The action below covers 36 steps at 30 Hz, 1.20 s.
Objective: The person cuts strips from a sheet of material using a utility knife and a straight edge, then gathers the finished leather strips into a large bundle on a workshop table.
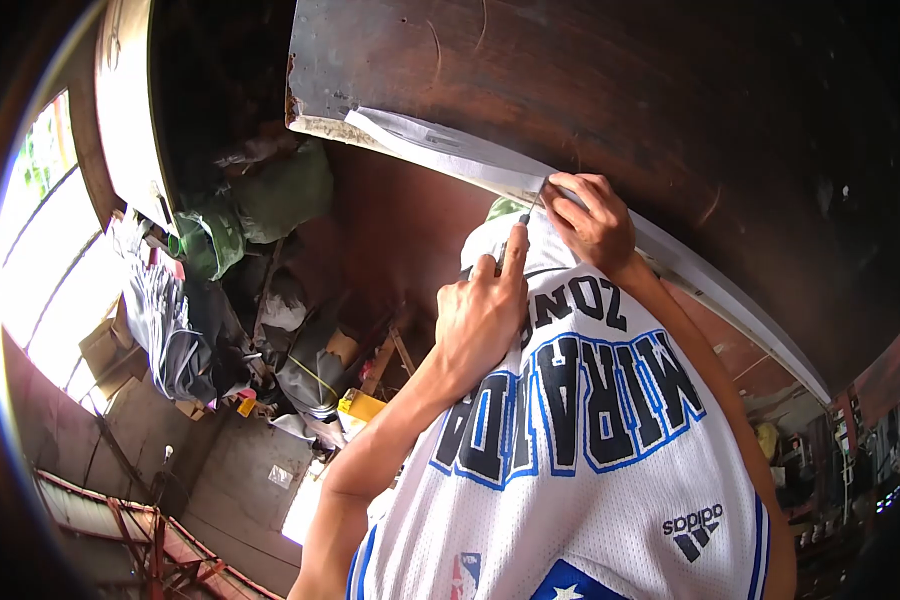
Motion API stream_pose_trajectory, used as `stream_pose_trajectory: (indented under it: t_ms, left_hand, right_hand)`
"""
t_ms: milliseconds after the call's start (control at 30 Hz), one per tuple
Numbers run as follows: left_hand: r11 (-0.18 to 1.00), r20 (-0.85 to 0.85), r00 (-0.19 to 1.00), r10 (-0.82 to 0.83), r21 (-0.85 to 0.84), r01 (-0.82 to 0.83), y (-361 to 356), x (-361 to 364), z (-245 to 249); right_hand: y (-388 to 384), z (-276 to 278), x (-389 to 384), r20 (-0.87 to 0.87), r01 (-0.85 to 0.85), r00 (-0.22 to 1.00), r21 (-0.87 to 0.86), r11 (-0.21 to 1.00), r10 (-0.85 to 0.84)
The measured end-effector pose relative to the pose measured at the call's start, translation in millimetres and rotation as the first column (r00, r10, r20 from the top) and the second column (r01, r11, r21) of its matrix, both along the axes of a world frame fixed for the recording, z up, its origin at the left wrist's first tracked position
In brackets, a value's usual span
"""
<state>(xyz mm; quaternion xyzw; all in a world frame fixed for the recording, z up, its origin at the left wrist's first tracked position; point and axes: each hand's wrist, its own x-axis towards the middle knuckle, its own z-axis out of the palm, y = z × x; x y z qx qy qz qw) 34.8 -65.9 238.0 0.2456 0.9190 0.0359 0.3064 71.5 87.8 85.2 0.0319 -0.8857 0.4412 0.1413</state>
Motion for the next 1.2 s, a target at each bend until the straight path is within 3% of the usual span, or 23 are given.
stream_pose_trajectory:
  t_ms: [300,733,867,1000,1067,1200]
  left_hand:
    - [1.0,-0.029,1.0,0.006,0.028,-0.005,11.3,-5.5,-47.5]
    - [0.931,-0.155,0.986,0.068,0.364,-0.007,-22.9,17.9,-84.3]
    - [0.94,-0.188,0.981,0.052,0.341,0.016,-23.1,21.3,-90.2]
    - [0.949,-0.145,0.986,0.081,0.313,-0.032,-1.6,7.1,-51.5]
    - [0.983,-0.116,0.991,0.063,0.177,-0.042,5.8,3.1,-38.5]
    - [0.982,-0.128,0.99,0.052,0.188,-0.027,-0.2,6.1,-29.1]
  right_hand:
    - [2.1,2.1,-1.2,-0.012,-0.009,1.0,-0.006,1.0,0.009]
    - [2.8,2.6,1.0,-0.004,0.022,1.0,-0.034,0.999,-0.022]
    - [5.1,3.6,-0.2,-0.027,0.021,0.999,-0.018,1.0,-0.022]
    - [5.4,1.6,-2.0,-0.057,0.03,0.998,-0.011,0.999,-0.03]
    - [5.1,-3.9,-2.6,-0.094,0.044,0.995,0.037,0.998,-0.041]
    - [4.3,-8.3,-1.0,-0.117,0.045,0.992,0.077,0.996,-0.035]
